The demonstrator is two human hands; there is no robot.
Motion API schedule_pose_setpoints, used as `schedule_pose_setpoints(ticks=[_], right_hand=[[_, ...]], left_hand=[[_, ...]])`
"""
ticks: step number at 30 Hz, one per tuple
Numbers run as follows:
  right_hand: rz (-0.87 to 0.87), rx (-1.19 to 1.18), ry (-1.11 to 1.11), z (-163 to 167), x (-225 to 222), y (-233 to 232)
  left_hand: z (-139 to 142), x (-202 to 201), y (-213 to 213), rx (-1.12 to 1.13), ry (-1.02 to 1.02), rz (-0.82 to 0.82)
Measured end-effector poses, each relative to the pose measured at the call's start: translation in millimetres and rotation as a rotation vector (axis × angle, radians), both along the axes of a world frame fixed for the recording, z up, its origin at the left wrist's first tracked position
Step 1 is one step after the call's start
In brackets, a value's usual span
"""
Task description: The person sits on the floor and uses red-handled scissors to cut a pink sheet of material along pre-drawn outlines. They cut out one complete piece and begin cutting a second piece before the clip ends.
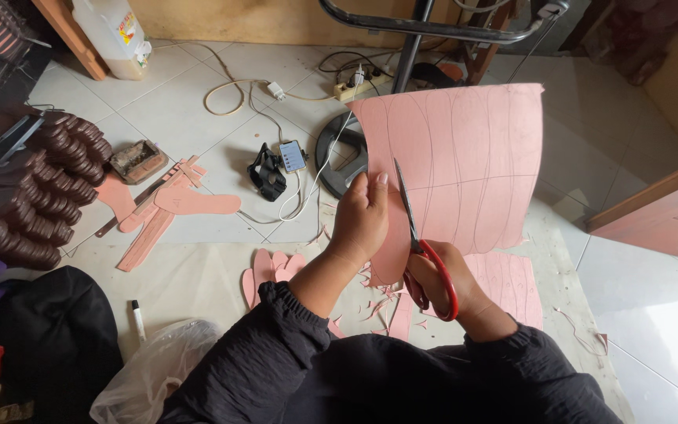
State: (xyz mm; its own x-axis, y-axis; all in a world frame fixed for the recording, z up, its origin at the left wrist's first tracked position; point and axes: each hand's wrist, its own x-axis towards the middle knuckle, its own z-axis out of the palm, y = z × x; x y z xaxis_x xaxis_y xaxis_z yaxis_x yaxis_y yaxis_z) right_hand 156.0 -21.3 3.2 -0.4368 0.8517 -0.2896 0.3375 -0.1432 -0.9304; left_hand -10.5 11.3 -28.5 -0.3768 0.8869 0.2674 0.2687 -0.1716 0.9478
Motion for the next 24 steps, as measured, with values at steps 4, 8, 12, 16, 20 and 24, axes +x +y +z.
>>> schedule_pose_setpoints(ticks=[4, 8, 12, 16, 20, 24], right_hand=[[-0.037, 0.048, -0.052, 0, -4, -2], [-0.059, 0.017, -0.065, 2, -4, -3], [-0.084, -0.016, -0.117, 5, -6, -3], [-0.099, -0.002, -0.175, 6, -7, -2], [-0.098, 0.033, -0.184, 5, -4, -2], [-0.113, 0.016, -0.179, 3, 2, -1]], left_hand=[[0, 3, -1, 0.021, -0.012, 0.010], [1, 3, -1, -0.020, -0.005, 0.002], [0, 4, -1, -0.026, -0.007, 0.016], [0, 4, -1, -0.018, -0.029, 0.012], [-4, 2, -1, 0.010, -0.038, -0.009], [-13, -2, -1, 0.007, -0.087, -0.105]])
